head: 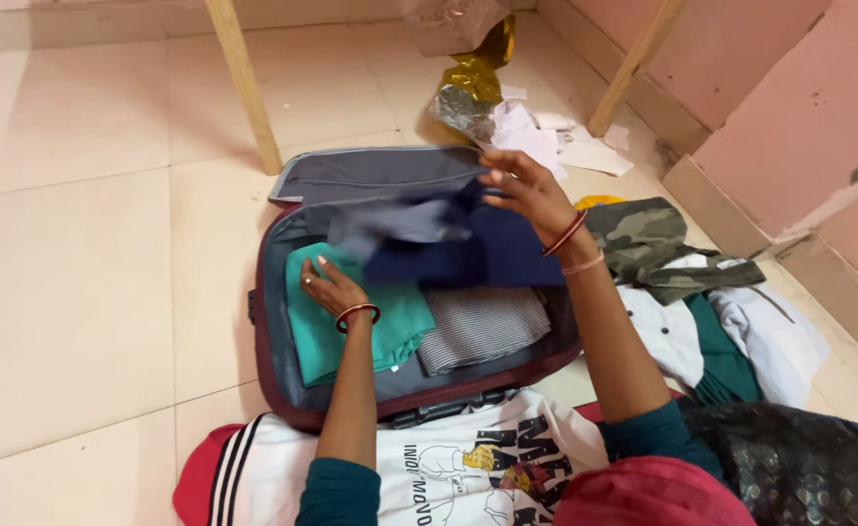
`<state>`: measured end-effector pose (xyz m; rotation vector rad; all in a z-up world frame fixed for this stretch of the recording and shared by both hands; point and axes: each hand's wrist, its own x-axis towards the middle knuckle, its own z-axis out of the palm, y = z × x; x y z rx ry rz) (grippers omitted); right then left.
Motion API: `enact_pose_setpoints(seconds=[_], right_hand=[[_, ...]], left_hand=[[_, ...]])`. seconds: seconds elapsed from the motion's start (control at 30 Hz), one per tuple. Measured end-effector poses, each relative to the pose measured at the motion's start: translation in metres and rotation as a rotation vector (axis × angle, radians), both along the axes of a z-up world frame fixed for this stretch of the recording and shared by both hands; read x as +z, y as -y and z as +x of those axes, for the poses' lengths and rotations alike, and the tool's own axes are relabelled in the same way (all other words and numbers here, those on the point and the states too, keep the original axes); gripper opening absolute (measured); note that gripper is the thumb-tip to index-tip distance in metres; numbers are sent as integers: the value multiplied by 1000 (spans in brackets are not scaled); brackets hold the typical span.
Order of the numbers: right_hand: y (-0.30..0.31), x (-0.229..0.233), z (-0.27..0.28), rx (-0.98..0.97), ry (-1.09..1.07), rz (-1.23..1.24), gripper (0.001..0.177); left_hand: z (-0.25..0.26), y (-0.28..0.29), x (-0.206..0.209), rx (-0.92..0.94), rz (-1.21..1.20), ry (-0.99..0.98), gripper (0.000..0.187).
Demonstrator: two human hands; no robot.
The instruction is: The person folds and places clothes into an open suitcase on the floor. They fold a teal garment and a navy polo shirt, arranging them neatly inside the suitcase.
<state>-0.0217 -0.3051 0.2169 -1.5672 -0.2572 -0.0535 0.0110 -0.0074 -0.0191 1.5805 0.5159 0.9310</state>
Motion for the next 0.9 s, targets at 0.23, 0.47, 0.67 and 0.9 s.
enact_pose_setpoints(seconds=[0.23, 0.47, 0.67, 0.9], right_hand=[[75, -126, 24, -188, -19, -596, 31], [41, -195, -4, -365, 365, -1387, 82], [9, -202, -7, -526, 127, -1483, 4], [-10, -146, -26, -653, 175, -801, 8]], left_hand=[[-8, -1, 6, -70, 208, -181, 58], [-33, 30, 19, -495, 571, -469, 71], [-49, 52, 26, -808, 749, -536, 87], [-60, 59, 42, -862, 914, -645, 108]])
